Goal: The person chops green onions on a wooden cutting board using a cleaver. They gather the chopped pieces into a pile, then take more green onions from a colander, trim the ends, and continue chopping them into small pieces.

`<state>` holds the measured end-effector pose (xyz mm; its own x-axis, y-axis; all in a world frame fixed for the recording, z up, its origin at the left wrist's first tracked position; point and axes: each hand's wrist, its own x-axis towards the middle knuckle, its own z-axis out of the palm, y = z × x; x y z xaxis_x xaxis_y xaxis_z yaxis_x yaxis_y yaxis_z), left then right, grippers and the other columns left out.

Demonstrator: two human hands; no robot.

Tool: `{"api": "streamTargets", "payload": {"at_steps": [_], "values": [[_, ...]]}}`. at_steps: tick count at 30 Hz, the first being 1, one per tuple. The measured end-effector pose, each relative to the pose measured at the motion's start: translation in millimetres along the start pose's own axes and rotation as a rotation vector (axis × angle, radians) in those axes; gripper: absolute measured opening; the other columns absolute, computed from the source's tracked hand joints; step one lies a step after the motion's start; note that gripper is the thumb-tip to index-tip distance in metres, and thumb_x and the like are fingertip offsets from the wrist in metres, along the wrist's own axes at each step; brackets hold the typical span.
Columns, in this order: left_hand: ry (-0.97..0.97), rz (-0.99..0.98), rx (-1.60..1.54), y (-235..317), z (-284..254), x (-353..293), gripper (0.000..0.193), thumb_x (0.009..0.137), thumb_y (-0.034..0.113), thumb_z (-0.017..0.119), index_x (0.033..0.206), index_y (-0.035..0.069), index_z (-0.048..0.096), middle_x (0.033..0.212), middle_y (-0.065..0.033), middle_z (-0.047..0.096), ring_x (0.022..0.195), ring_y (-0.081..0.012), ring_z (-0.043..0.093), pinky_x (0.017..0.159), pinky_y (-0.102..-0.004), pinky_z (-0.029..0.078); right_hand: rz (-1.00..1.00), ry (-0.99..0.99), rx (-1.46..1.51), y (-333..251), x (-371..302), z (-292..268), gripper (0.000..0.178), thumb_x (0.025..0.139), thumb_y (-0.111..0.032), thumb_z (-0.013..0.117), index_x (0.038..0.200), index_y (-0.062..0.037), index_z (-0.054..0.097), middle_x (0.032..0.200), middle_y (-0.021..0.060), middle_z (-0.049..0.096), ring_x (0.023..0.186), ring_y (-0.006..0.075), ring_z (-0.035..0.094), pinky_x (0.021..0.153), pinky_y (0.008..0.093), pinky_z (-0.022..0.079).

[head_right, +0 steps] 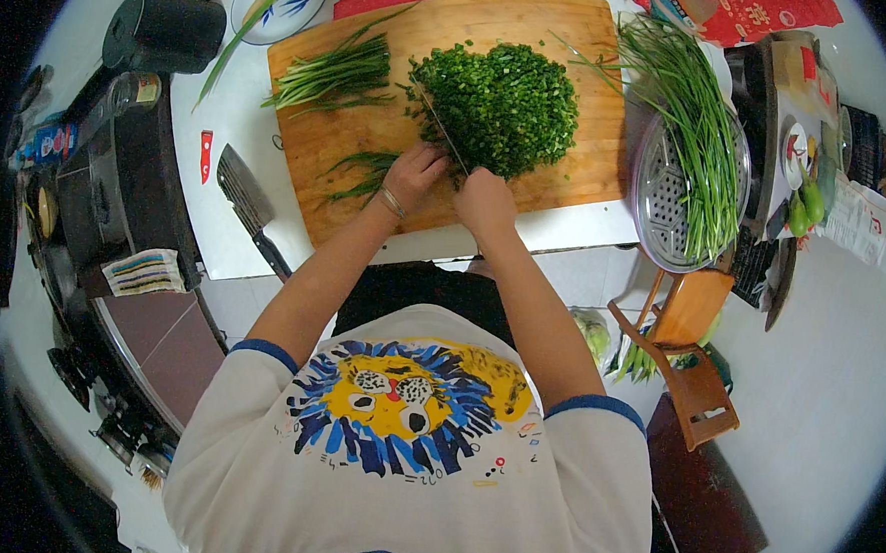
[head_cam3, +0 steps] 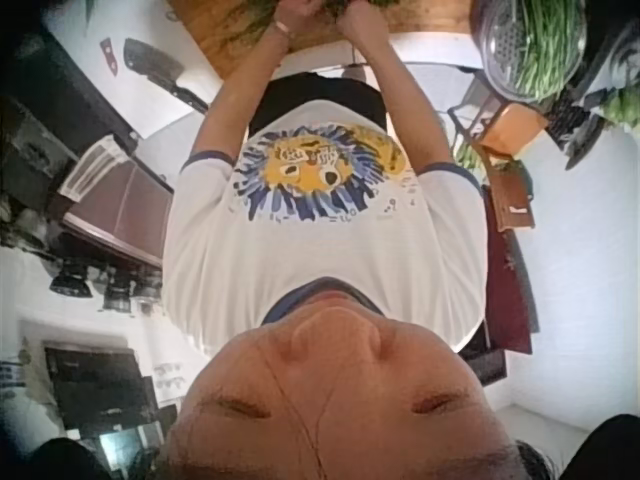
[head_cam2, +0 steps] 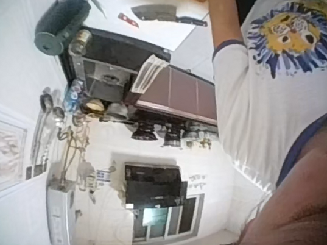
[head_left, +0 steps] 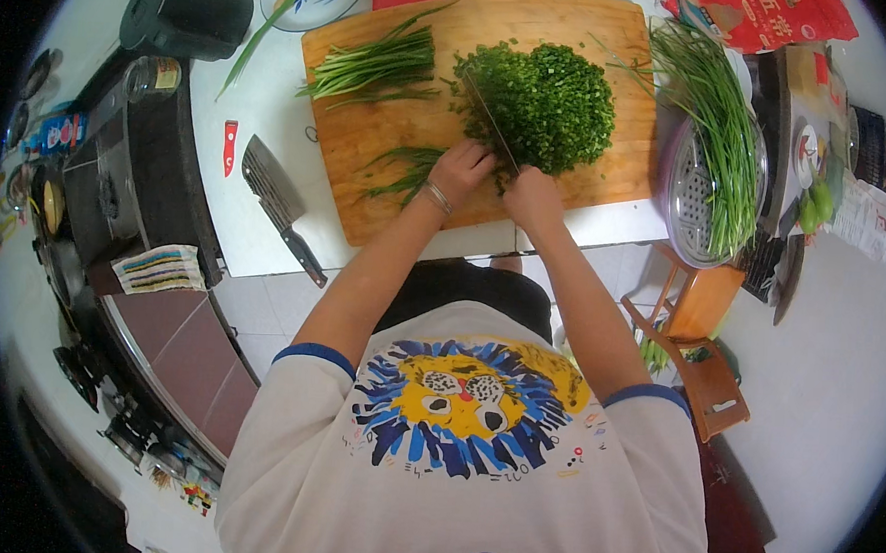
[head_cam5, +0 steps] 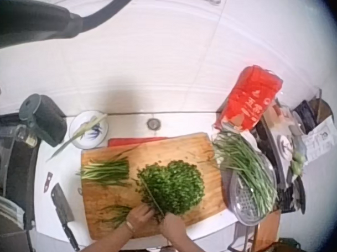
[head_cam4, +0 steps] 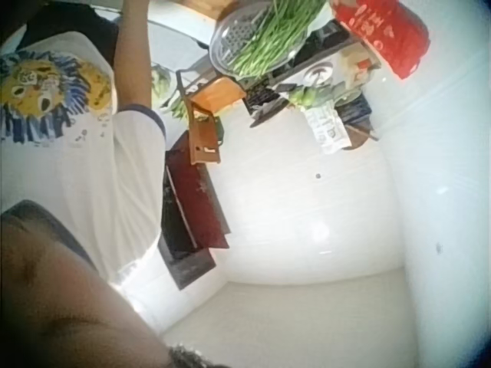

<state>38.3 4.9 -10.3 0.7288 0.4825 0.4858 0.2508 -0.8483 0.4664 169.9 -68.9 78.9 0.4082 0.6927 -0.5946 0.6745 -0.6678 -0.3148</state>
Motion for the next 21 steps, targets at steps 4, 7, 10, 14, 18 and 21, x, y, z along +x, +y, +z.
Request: {"api": "streamTargets", "payload": {"at_steps": [4,7,10,14,18,21], "values": [[0.000,0.006,0.020,4,-8,-3,0.026,0.064,0.004,0.060,0.090,0.003,0.063,0.096,-0.0104,0.061,0.090,-0.0273,0.059,0.077,-0.0360,0.052,0.071,0.113,-0.001,-15,3,15,0.018,0.083,-0.015,0.053,0.086,0.0014,0.061,0.084,0.0260,0.064,0.080,0.0432,0.062,0.069,0.0491,0.051],[0.051,-0.074,-0.041,8,-13,4,0.026,0.065,0.003,0.062,0.091,0.003,0.063,0.097,-0.0116,0.061,0.089,-0.0288,0.059,0.074,-0.0372,0.052,-0.084,0.260,0.206,1,11,20,0.021,0.084,-0.017,0.053,0.084,0.0026,0.060,0.079,0.0264,0.063,0.077,0.0433,0.061,0.067,0.0487,0.050],[0.026,-0.161,-0.132,14,-13,3,0.026,0.067,0.000,0.064,0.093,0.002,0.063,0.096,-0.0134,0.061,0.088,-0.0313,0.060,0.069,-0.0399,0.052,-0.150,0.215,0.235,13,5,10,0.024,0.085,-0.021,0.053,0.082,0.0025,0.060,0.074,0.0265,0.062,0.074,0.0437,0.061,0.067,0.0499,0.049],[0.034,-0.158,-0.127,8,-7,5,0.024,0.066,0.002,0.063,0.089,0.003,0.062,0.091,-0.0118,0.059,0.083,-0.0302,0.058,0.069,-0.0380,0.051,-0.150,0.186,0.192,13,-7,2,0.025,0.085,-0.022,0.053,0.081,0.0019,0.061,0.075,0.0265,0.062,0.074,0.0439,0.061,0.069,0.0508,0.049],[-0.003,-0.143,-0.066,4,-1,-2,0.022,0.063,0.002,0.063,0.085,0.004,0.061,0.092,-0.0115,0.059,0.084,-0.0291,0.058,0.070,-0.0368,0.051,-0.090,0.121,0.142,11,-14,2,0.024,0.084,-0.021,0.054,0.083,0.0019,0.062,0.078,0.0273,0.062,0.077,0.0449,0.060,0.070,0.0510,0.049],[0.003,-0.117,-0.068,1,2,-4,0.023,0.063,0.003,0.062,0.086,0.004,0.061,0.095,-0.0120,0.060,0.086,-0.0287,0.058,0.072,-0.0367,0.051,-0.063,0.089,0.088,9,-15,3,0.022,0.083,-0.018,0.054,0.084,0.0022,0.061,0.081,0.0274,0.063,0.080,0.0445,0.061,0.071,0.0503,0.049]]}}
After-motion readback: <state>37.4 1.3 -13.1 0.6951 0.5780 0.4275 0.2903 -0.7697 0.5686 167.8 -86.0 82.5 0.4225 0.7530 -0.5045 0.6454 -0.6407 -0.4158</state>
